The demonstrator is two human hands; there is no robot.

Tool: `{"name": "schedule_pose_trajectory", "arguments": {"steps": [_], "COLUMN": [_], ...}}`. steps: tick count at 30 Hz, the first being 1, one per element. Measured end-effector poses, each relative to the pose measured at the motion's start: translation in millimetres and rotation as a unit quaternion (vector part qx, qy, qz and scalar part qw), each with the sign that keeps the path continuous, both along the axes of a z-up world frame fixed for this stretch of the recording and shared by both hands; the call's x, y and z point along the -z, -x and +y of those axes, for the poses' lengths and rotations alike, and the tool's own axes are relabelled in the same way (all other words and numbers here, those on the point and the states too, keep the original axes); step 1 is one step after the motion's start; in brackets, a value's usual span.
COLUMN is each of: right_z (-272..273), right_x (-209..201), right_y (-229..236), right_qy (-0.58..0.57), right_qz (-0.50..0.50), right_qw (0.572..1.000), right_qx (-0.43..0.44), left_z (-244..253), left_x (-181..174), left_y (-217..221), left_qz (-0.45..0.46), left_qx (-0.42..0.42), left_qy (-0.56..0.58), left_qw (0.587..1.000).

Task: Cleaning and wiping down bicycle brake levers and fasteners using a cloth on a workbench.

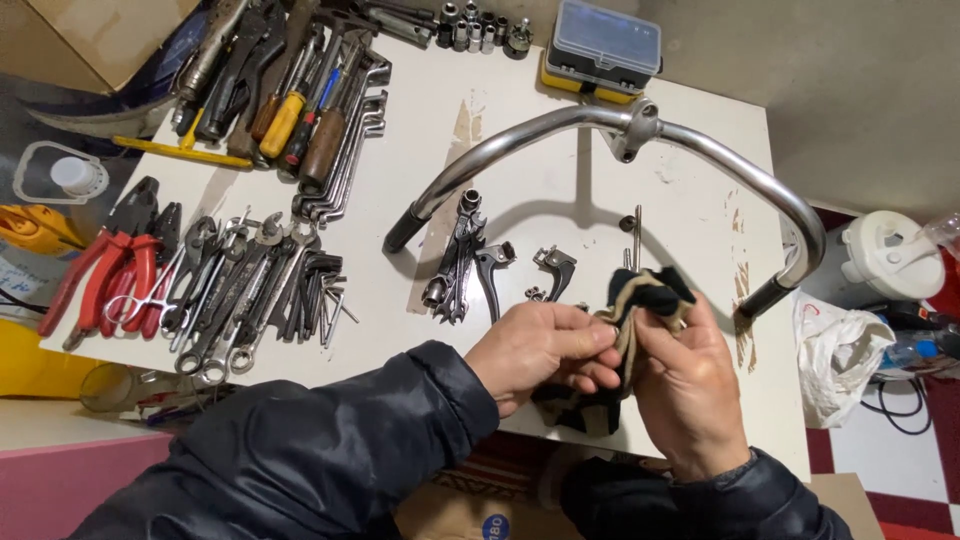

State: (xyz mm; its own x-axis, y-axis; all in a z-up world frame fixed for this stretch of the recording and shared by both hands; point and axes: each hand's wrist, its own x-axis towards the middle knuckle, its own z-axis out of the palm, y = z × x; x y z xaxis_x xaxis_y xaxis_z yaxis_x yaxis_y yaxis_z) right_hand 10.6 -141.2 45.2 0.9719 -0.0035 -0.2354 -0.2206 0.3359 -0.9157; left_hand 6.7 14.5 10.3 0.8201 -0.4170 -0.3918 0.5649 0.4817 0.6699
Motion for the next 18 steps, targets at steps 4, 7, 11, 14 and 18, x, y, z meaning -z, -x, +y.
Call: {"name": "schedule_pose_trajectory", "arguments": {"steps": [4,7,11,14,18], "right_z": [-10.0,-12.0,-3.8,3.8,-1.2], "right_x": [5.9,7.2,7.1,4.4,6.3], "right_y": [-2.9,-2.3,1.6,0.9,-7.2], "right_qy": [-0.010,-0.019,-0.033,-0.033,-0.049], "right_qz": [0.024,0.034,0.006,-0.007,0.066], "right_qw": [0.999,0.999,0.999,0.999,0.996], "right_qx": [0.029,0.021,-0.024,-0.026,-0.021], "left_z": [7.5,8.1,5.5,5.9,4.7], "left_x": [-13.8,-20.0,-9.4,-7.6,-7.1], "left_y": [-3.1,0.2,3.7,2.9,2.8], "left_qz": [-0.035,-0.094,-0.394,-0.508,-0.597], "left_qx": [-0.072,-0.119,-0.189,-0.231,-0.246], "left_qy": [-0.061,-0.157,-0.398,-0.446,-0.450], "left_qw": [0.995,0.976,0.806,0.700,0.616]}}
